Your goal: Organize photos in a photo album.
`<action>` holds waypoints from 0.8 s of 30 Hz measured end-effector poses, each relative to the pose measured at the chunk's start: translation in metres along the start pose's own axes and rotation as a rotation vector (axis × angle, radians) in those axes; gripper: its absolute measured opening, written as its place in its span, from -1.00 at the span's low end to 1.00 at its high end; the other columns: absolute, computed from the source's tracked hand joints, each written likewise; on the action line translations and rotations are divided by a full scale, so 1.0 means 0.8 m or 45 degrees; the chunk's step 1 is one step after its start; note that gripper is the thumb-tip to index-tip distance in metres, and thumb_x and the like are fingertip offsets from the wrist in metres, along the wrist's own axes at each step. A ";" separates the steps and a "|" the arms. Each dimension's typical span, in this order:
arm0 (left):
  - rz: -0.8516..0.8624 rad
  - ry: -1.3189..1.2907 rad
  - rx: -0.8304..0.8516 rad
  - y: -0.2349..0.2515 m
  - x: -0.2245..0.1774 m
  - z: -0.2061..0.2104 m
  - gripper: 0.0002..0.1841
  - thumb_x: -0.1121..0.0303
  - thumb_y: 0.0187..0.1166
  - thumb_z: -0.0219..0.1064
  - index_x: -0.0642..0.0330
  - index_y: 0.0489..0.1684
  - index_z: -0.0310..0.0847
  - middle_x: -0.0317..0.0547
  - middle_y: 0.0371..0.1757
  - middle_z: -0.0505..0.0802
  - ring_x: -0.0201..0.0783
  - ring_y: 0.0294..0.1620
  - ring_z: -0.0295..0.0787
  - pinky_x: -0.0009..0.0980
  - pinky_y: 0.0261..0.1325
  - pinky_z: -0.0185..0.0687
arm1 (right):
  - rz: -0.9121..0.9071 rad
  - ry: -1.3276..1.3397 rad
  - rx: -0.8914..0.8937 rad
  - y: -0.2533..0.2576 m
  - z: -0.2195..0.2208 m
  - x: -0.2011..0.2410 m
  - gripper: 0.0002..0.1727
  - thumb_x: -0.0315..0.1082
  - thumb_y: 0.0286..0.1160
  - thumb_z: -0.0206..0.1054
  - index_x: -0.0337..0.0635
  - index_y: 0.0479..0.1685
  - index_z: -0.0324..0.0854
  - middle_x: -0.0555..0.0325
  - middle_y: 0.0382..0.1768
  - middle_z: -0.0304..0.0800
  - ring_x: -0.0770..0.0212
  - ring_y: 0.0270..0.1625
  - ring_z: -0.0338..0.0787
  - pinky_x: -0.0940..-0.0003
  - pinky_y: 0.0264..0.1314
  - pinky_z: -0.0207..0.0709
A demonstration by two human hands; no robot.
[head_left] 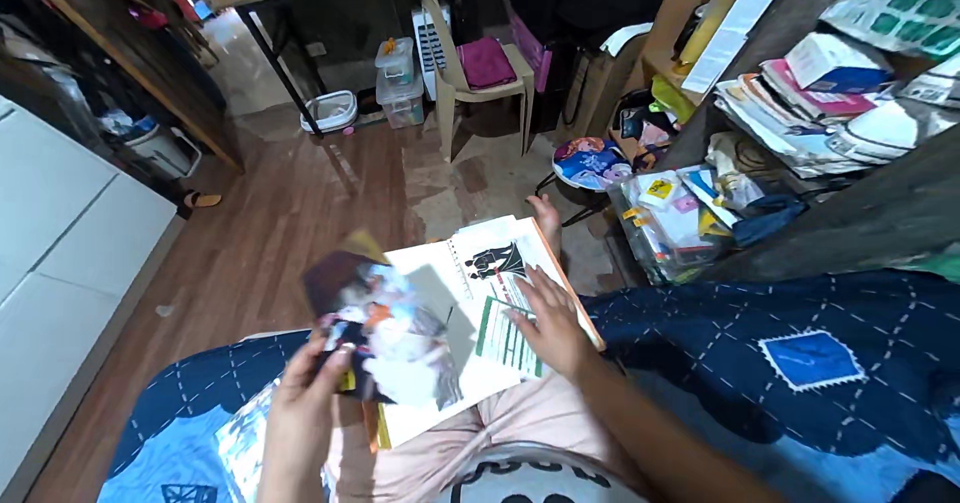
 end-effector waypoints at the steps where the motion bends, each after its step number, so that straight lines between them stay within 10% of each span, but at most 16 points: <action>1: 0.017 -0.051 -0.091 0.002 -0.004 -0.013 -0.83 0.48 0.53 0.31 0.05 -0.04 0.71 -0.43 -0.22 0.90 -0.48 -0.23 0.85 -0.46 -0.11 0.83 | -0.027 -0.026 0.038 -0.011 0.007 0.004 -0.13 0.23 0.52 0.30 -0.25 0.68 0.40 -0.32 0.74 0.23 -0.36 0.80 0.18 -0.41 0.76 0.03; 6: -0.020 -0.159 -0.313 -0.005 -0.014 -0.050 -0.80 0.57 0.64 0.13 0.01 -0.10 0.61 -0.48 -0.26 0.89 -0.52 -0.27 0.86 -0.50 -0.17 0.85 | -0.050 -0.223 0.270 -0.034 0.018 0.016 0.33 0.65 0.16 0.22 -0.20 0.86 0.09 -0.30 0.85 -0.07 -0.27 0.90 -0.09 -0.35 0.84 -0.23; 12: -0.043 -0.179 -0.270 -0.013 -0.003 -0.065 -0.77 0.56 0.66 0.12 -0.05 -0.10 0.63 -0.49 -0.23 0.91 -0.52 -0.22 0.87 -0.48 -0.09 0.85 | 0.022 -0.191 0.113 -0.025 -0.012 0.040 -0.09 0.10 0.25 0.60 -0.15 0.65 0.47 -0.23 0.35 0.70 -0.28 0.42 0.66 -0.26 0.44 0.47; 16: -0.086 -0.184 -0.297 -0.013 0.002 -0.064 -0.79 0.56 0.67 0.10 -0.01 -0.09 0.58 -0.49 -0.24 0.89 -0.53 -0.22 0.86 -0.48 -0.08 0.85 | 0.453 0.252 0.567 0.004 -0.039 0.038 -0.47 -0.29 0.70 0.28 -0.16 0.65 0.44 -0.19 0.52 0.57 -0.09 0.61 0.52 -0.01 0.71 0.30; 20: -0.072 -0.215 -0.278 -0.012 0.004 -0.067 -0.77 0.56 0.67 0.09 -0.01 -0.09 0.61 -0.47 -0.24 0.90 -0.52 -0.21 0.87 -0.48 -0.07 0.86 | 0.657 0.718 0.384 0.014 -0.058 0.015 -0.63 -0.33 0.68 0.30 -0.33 0.35 0.57 -0.08 0.03 0.80 0.18 0.00 0.81 0.17 0.14 0.66; 24: -0.099 -0.217 -0.282 -0.013 0.007 -0.069 -0.78 0.56 0.68 0.10 -0.02 -0.10 0.61 -0.46 -0.25 0.90 -0.51 -0.22 0.87 -0.47 -0.08 0.86 | 0.799 0.862 0.153 0.026 -0.053 -0.008 -0.56 -0.43 0.65 0.31 -0.32 0.46 0.42 -0.06 -0.03 0.78 0.21 -0.10 0.82 0.23 0.01 0.70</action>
Point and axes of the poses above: each hand's wrist, its own y-axis towards the middle knuckle, its own z-axis out of the palm, x = y × z, the point moved 2 cm from there along y, towards the middle knuckle
